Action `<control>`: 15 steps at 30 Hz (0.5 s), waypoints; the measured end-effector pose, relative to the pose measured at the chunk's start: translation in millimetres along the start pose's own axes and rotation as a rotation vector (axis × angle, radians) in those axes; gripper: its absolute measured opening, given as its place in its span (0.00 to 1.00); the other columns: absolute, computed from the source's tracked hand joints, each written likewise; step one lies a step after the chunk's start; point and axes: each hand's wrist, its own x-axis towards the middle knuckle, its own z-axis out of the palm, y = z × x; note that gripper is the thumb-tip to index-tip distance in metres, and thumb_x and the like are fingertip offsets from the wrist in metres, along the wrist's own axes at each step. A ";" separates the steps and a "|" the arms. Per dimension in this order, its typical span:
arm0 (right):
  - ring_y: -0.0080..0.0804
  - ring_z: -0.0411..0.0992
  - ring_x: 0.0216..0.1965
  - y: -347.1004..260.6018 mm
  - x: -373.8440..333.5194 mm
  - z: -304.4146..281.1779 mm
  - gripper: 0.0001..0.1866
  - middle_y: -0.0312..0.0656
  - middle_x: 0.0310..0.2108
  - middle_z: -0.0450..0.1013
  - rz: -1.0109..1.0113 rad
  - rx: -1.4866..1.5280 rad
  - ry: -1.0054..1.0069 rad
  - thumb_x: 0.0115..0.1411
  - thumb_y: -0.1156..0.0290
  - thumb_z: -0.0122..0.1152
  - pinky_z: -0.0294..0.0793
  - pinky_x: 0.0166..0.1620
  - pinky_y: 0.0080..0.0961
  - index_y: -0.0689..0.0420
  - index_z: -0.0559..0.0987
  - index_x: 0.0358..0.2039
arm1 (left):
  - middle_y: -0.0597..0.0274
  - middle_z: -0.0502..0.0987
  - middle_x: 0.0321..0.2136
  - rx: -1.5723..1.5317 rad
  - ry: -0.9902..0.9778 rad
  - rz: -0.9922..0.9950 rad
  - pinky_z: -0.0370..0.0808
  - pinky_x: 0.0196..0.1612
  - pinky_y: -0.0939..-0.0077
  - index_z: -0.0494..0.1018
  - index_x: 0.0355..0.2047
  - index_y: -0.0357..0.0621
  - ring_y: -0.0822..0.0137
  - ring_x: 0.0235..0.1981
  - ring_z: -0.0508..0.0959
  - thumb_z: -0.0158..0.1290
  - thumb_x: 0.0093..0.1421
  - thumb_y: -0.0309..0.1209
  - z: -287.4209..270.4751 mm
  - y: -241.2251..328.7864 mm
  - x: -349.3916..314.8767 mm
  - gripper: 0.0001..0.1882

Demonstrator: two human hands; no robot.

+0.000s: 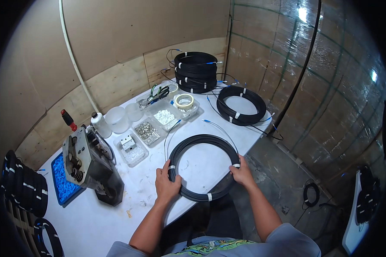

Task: The recorder is assembling and crimping connectors onto black cables using a press machine.

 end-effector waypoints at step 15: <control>0.30 0.74 0.27 4.0 -62.8 19.5 0.41 0.41 0.37 0.71 0.142 0.812 0.087 0.67 0.73 0.59 0.79 0.27 0.33 0.37 0.48 0.73 | 0.33 0.81 0.36 0.180 -0.190 0.136 0.77 0.48 0.50 0.69 0.55 0.37 0.35 0.39 0.82 0.60 0.56 0.48 -14.6 42.3 -30.0 0.34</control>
